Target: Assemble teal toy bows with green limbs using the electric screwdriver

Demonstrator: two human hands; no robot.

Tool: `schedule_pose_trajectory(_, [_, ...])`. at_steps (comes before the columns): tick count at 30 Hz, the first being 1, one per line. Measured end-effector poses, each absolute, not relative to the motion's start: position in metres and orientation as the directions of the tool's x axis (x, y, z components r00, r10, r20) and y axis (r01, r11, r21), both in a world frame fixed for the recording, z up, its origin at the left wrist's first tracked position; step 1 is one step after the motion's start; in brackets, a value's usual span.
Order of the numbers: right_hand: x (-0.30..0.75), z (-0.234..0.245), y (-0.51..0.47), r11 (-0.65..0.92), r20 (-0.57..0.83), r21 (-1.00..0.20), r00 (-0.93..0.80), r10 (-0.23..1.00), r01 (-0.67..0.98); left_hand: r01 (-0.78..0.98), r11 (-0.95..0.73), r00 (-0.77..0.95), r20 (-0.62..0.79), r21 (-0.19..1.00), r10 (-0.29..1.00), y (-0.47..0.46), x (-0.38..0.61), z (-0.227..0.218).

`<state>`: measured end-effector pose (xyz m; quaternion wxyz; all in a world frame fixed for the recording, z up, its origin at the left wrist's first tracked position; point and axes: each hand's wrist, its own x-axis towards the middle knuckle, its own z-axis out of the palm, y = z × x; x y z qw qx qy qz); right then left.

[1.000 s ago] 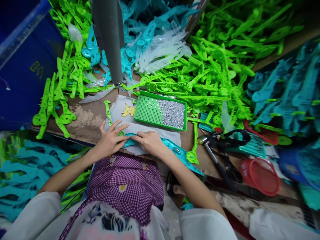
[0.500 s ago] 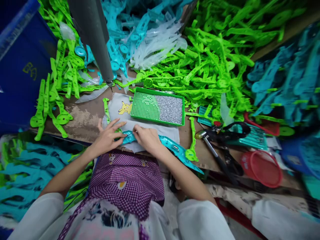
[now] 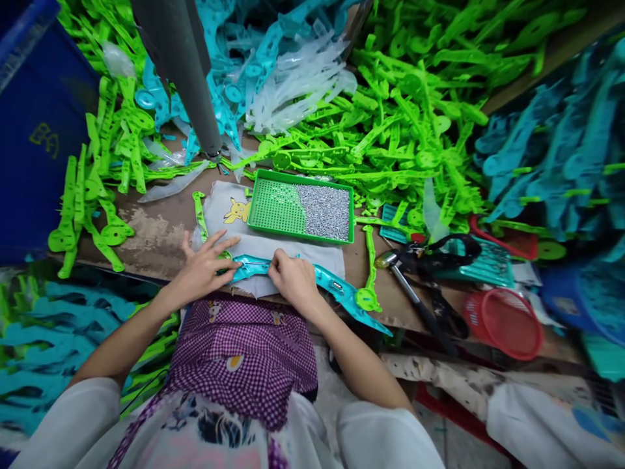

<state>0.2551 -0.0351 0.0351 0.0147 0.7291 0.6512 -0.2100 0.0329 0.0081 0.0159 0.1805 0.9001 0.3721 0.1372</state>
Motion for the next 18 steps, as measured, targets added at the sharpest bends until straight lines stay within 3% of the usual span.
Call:
schedule_pose_trajectory(9, [0.272, 0.022, -0.047, 0.128, -0.157, -0.372, -0.198, 0.967, 0.919, 0.620, -0.664, 0.687, 0.121, 0.418, 0.717, 0.008, 0.034, 0.020])
schedule_pose_trajectory(14, [0.274, 0.018, -0.048, 0.149, -0.149, -0.328, -0.207, 0.967, 0.933, 0.618, -0.664, 0.691, 0.110, 0.421, 0.714, 0.008, 0.033, 0.019])
schedule_pose_trajectory(18, [0.271, 0.019, -0.048, 0.180, -0.165, -0.218, -0.218, 0.962, 0.959, 0.617, -0.670, 0.697, 0.107, 0.413, 0.709, 0.008, 0.032, 0.019])
